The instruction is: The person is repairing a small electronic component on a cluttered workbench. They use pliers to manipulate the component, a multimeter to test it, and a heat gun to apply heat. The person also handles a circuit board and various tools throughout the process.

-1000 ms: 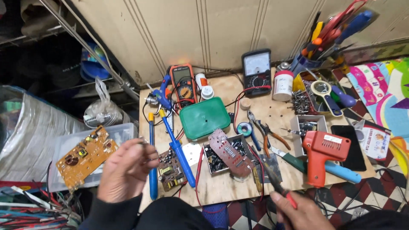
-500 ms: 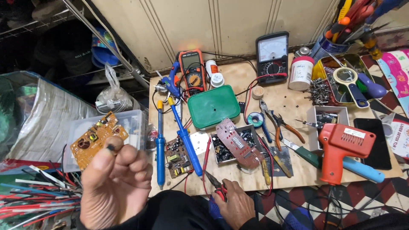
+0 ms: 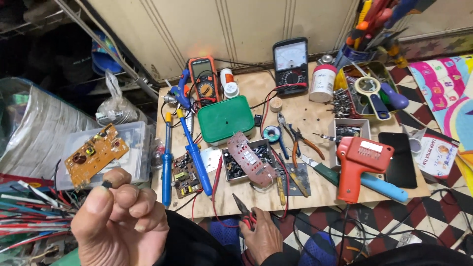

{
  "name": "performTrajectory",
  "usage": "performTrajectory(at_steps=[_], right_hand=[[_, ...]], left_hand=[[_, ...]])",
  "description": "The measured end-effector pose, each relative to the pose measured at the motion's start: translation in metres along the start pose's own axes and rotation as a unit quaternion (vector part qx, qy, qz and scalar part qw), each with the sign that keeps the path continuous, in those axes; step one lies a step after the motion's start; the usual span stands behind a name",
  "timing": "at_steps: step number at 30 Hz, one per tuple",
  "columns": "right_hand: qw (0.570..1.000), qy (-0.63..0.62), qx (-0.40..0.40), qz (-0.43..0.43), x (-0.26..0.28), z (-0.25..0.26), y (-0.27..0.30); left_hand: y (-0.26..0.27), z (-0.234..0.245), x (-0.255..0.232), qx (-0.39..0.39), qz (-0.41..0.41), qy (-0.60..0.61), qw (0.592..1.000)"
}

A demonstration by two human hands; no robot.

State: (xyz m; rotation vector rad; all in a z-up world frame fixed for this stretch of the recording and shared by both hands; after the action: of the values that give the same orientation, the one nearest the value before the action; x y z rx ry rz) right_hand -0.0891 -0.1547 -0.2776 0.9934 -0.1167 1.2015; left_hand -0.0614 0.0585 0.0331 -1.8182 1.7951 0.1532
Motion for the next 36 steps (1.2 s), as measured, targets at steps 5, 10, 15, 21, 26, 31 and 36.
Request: performTrajectory(at_steps=[5, 10, 15, 21, 26, 31, 36], right_hand=[[1.000, 0.002, -0.011, 0.006, -0.015, -0.005, -0.001], [1.000, 0.002, 0.015, 0.018, -0.007, 0.008, 0.005], [1.000, 0.009, -0.006, 0.019, -0.016, 0.001, 0.003], [0.999, 0.027, 0.019, 0.012, -0.013, 0.009, 0.006], [0.999, -0.038, 0.005, 0.034, -0.010, 0.034, 0.013], [0.963, -0.261, -0.061, 0.005, 0.007, 0.114, 0.026], [0.934, -0.341, -0.110, -0.005, 0.031, 0.156, 0.014]], left_hand=[[-0.005, 0.000, 0.028, -0.010, 0.022, 0.026, 0.999], [-0.005, -0.010, 0.057, -0.073, 0.028, 0.007, 0.997], [0.003, 0.000, 0.054, -0.111, 0.043, -0.025, 0.993], [0.016, 0.026, 0.038, -0.181, 0.051, -0.101, 0.977], [0.016, 0.070, 0.014, -0.129, 0.028, -0.070, 0.989], [0.000, 0.105, -0.015, -0.177, 0.006, -0.133, 0.975], [-0.019, 0.118, -0.031, -0.274, 0.044, -0.219, 0.935]])
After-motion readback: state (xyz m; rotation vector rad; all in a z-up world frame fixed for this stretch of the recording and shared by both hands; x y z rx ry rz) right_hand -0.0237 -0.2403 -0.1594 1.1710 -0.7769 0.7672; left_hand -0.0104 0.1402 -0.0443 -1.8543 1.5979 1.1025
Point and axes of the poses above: each hand's wrist, its own y-axis away from the middle knuckle, its own z-axis out of the back of the hand, x = y × z, the point moved 3 cm from there along -y, towards the middle knuckle, and after that the axes turned 10 degrees about x, right-handed, at the moved point
